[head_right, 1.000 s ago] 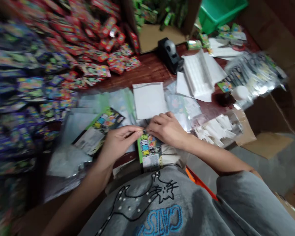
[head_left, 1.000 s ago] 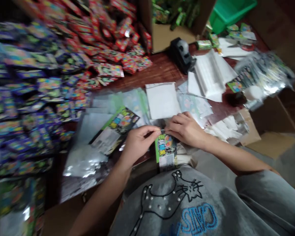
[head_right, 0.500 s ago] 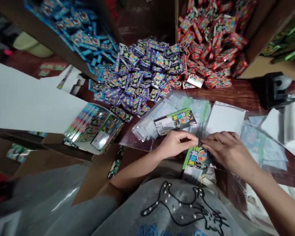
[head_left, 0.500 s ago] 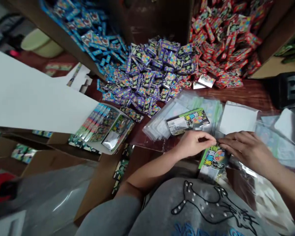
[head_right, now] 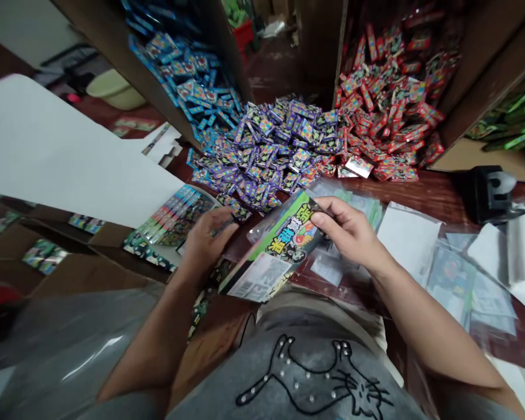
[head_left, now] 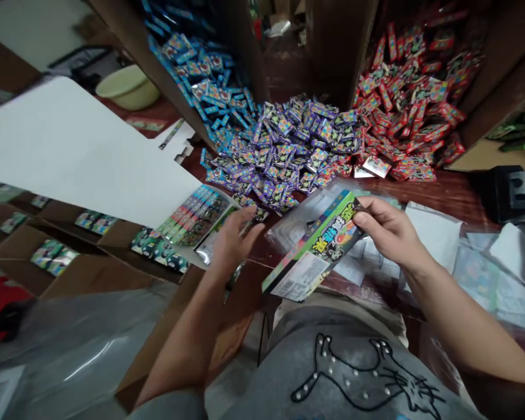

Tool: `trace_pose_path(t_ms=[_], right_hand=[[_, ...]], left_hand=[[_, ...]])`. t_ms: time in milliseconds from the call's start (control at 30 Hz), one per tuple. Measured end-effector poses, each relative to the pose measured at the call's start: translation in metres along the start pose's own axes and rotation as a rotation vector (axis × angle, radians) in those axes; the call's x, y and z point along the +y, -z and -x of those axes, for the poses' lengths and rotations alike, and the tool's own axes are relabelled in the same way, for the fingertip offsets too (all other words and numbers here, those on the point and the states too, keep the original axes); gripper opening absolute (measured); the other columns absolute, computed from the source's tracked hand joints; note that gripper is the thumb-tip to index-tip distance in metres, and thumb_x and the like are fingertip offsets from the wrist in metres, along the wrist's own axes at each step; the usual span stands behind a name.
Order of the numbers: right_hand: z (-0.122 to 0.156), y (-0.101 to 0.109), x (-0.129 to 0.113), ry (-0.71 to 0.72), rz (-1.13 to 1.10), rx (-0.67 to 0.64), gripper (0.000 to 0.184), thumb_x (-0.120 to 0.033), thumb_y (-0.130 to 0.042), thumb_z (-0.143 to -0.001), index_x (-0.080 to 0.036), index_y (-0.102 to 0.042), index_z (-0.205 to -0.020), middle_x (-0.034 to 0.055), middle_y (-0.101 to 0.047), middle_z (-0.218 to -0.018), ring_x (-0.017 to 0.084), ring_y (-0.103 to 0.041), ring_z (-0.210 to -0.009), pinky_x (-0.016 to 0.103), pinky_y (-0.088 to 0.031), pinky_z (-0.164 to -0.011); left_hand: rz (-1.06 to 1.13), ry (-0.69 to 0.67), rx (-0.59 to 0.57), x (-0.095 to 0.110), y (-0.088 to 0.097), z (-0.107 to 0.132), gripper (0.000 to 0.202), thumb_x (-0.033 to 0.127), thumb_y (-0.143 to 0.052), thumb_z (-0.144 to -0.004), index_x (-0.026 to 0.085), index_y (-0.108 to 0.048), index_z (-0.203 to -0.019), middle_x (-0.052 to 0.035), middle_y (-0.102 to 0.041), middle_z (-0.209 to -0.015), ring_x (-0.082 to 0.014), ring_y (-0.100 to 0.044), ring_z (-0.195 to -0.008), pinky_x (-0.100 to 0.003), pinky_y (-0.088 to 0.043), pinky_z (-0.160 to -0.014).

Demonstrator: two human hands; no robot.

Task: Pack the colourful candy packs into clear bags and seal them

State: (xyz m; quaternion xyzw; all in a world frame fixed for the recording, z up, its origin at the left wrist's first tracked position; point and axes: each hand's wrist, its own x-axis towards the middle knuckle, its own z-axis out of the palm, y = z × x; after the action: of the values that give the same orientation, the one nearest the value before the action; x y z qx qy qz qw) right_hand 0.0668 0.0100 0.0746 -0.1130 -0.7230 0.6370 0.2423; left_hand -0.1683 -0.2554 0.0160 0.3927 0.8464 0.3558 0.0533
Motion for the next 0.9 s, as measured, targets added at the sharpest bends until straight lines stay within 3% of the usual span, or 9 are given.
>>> trace_pose_path(t_ms=[67,133,233,367,500,567,633,767,900], right_hand=[[-0.013,-0.013,0.006,-0.02,-0.03,-0.03,0.049,-0.071,-0.076,-0.095,-0.023,-0.074,-0.099,0.0021,-0.073,-0.088,0.017,-0.068,-0.079,0.03,-0.061,-0.076],[-0.024,-0.029,0.013,-0.062,-0.078,-0.097,0.05,-0.073,-0.075,-0.095,-0.023,-0.072,-0.102,0.0015,-0.071,-0.088,0.016,-0.065,-0.076,0.028,-0.06,-0.067],[-0.04,-0.053,0.02,-0.099,-0.164,-0.184,0.055,-0.076,-0.074,-0.093,-0.024,-0.067,-0.11,0.0006,-0.068,-0.092,0.016,-0.065,-0.076,0.028,-0.062,-0.062],[-0.05,-0.065,0.031,-0.065,-0.164,-0.142,0.051,-0.071,-0.076,-0.094,-0.024,-0.065,-0.112,0.0003,-0.069,-0.096,0.016,-0.067,-0.084,0.028,-0.064,-0.071],[-0.049,-0.052,0.042,-0.096,-0.107,-0.15,0.044,-0.065,-0.073,-0.099,-0.026,-0.064,-0.115,0.0008,-0.071,-0.097,0.017,-0.072,-0.087,0.03,-0.065,-0.076],[-0.046,-0.046,0.043,0.001,-0.013,-0.198,0.033,-0.052,-0.073,-0.103,-0.026,-0.063,-0.122,0.0026,-0.074,-0.104,0.018,-0.074,-0.095,0.033,-0.065,-0.085],[-0.043,-0.046,0.041,0.203,0.114,-0.3,0.019,-0.03,-0.067,-0.106,-0.026,-0.064,-0.124,0.0051,-0.075,-0.115,0.019,-0.074,-0.108,0.037,-0.063,-0.099],[-0.041,-0.062,0.041,0.542,0.308,-0.501,0.035,-0.001,-0.051,-0.101,-0.026,-0.07,-0.117,0.0084,-0.069,-0.135,0.019,-0.066,-0.134,0.044,-0.06,-0.113],[-0.055,-0.09,0.056,0.597,0.414,-0.514,0.037,0.0,-0.054,-0.094,-0.026,-0.077,-0.108,0.0095,-0.054,-0.159,0.025,-0.048,-0.155,0.054,-0.05,-0.124]], left_hand=[[-0.42,0.056,-0.121,-0.041,0.037,-0.01,0.062,0.058,-0.065,-0.1,0.016,-0.067,-0.145,-0.0176,-0.071,-0.147,-0.0363,-0.067,-0.136,-0.047,-0.051,-0.117],[-0.536,0.101,-0.23,-0.072,0.06,-0.013,0.065,0.056,-0.071,-0.094,0.015,-0.069,-0.144,-0.0207,-0.074,-0.14,-0.0384,-0.071,-0.128,-0.048,-0.053,-0.113],[-0.531,0.108,-0.338,-0.096,0.07,-0.013,0.057,0.051,-0.066,-0.097,0.02,-0.071,-0.144,-0.0172,-0.076,-0.14,-0.0335,-0.074,-0.124,-0.042,-0.056,-0.109],[-0.524,0.053,-0.433,-0.104,0.067,-0.013,0.05,0.042,-0.06,-0.097,0.025,-0.074,-0.141,-0.0111,-0.07,-0.154,-0.0299,-0.066,-0.141,-0.04,-0.05,-0.12],[-0.574,0.053,-0.392,-0.108,0.069,-0.008,0.067,0.041,-0.063,-0.093,0.019,-0.061,-0.156,-0.017,-0.066,-0.157,-0.0359,-0.067,-0.139,-0.044,-0.053,-0.115],[-0.61,0.079,-0.331,-0.111,0.077,-0.009,0.064,0.038,-0.054,-0.098,0.018,-0.056,-0.159,-0.0176,-0.072,-0.147,-0.0342,-0.073,-0.125,-0.043,-0.057,-0.105],[-0.641,0.097,-0.261,-0.115,0.09,-0.014,0.059,0.035,-0.046,-0.102,0.016,-0.057,-0.157,-0.0199,-0.071,-0.147,-0.0348,-0.073,-0.124,-0.044,-0.056,-0.105],[-0.717,0.048,-0.111,-0.118,0.108,-0.021,0.047,0.036,-0.047,-0.104,0.018,-0.072,-0.139,-0.0234,-0.064,-0.153,-0.0454,-0.058,-0.142,-0.06,-0.044,-0.119],[-0.672,0.143,-0.108,-0.115,0.104,-0.017,0.042,0.04,-0.046,-0.105,0.019,-0.079,-0.12,-0.0246,-0.073,-0.128,-0.0442,-0.066,-0.124,-0.057,-0.051,-0.106]])
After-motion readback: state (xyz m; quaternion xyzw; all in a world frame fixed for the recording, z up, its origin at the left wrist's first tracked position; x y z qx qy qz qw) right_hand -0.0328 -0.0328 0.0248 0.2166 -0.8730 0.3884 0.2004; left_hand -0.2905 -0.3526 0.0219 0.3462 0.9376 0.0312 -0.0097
